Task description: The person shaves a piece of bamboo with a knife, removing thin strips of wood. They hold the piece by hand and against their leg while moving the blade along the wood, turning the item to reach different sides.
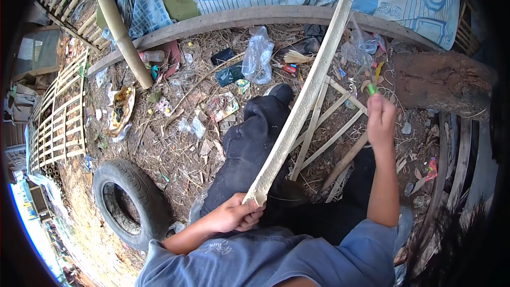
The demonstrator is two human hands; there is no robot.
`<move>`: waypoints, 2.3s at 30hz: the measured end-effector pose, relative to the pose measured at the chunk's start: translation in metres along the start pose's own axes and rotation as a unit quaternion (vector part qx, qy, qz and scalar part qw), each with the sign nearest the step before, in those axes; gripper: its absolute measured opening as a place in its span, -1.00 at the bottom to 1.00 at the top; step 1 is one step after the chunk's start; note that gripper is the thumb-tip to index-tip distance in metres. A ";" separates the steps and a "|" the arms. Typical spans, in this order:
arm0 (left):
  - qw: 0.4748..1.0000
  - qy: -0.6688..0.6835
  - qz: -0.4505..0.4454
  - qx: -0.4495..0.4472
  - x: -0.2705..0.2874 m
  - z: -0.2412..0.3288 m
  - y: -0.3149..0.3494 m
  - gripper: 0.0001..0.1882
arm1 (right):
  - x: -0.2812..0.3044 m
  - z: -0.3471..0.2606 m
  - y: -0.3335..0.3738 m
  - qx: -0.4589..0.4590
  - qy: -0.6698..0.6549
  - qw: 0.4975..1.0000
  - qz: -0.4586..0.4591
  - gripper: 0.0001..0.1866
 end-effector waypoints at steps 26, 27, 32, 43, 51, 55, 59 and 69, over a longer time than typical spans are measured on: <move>0.919 -0.364 0.091 -0.123 -0.026 -0.003 0.000 -0.70 | 0.060 0.038 -0.082 -0.166 0.427 0.888 0.043 -0.20; 0.883 -0.419 0.079 -0.196 -0.026 -0.002 0.000 -0.73 | 0.096 0.072 -0.097 -0.187 0.422 0.884 0.076 -0.21; 0.894 -0.414 0.116 -0.128 -0.030 0.016 -0.005 -0.78 | 0.074 0.034 -0.039 -0.095 0.200 0.974 0.040 -0.34; 0.769 -0.598 0.178 -0.138 -0.040 0.039 0.012 -0.88 | -0.033 -0.082 0.131 0.058 0.065 0.962 -0.259 -0.37; 0.734 -0.628 0.202 -0.163 -0.034 0.021 0.007 -0.82 | -0.043 -0.064 0.120 0.190 0.146 0.953 -0.188 -0.34; 0.738 -0.614 0.216 -0.178 -0.037 0.024 0.005 -0.84 | -0.047 -0.062 0.101 0.217 0.159 0.951 -0.151 -0.26; 0.773 -0.573 0.227 -0.151 -0.033 0.023 0.007 -0.90 | -0.048 -0.045 0.057 0.114 0.186 0.972 -0.089 -0.41; 0.758 -0.578 0.231 -0.196 -0.031 0.019 0.005 -0.91 | 0.065 0.001 0.034 -0.031 0.142 0.989 0.010 -0.51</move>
Point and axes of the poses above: each hand's wrist, its own y-axis away from the middle knuckle, its own x-axis out of the back of the hand, z = x × y, the point moved 2 cm from there along -y, towards the middle knuckle, and after that the axes turned 7 degrees about -x, right-handed, at the moved point
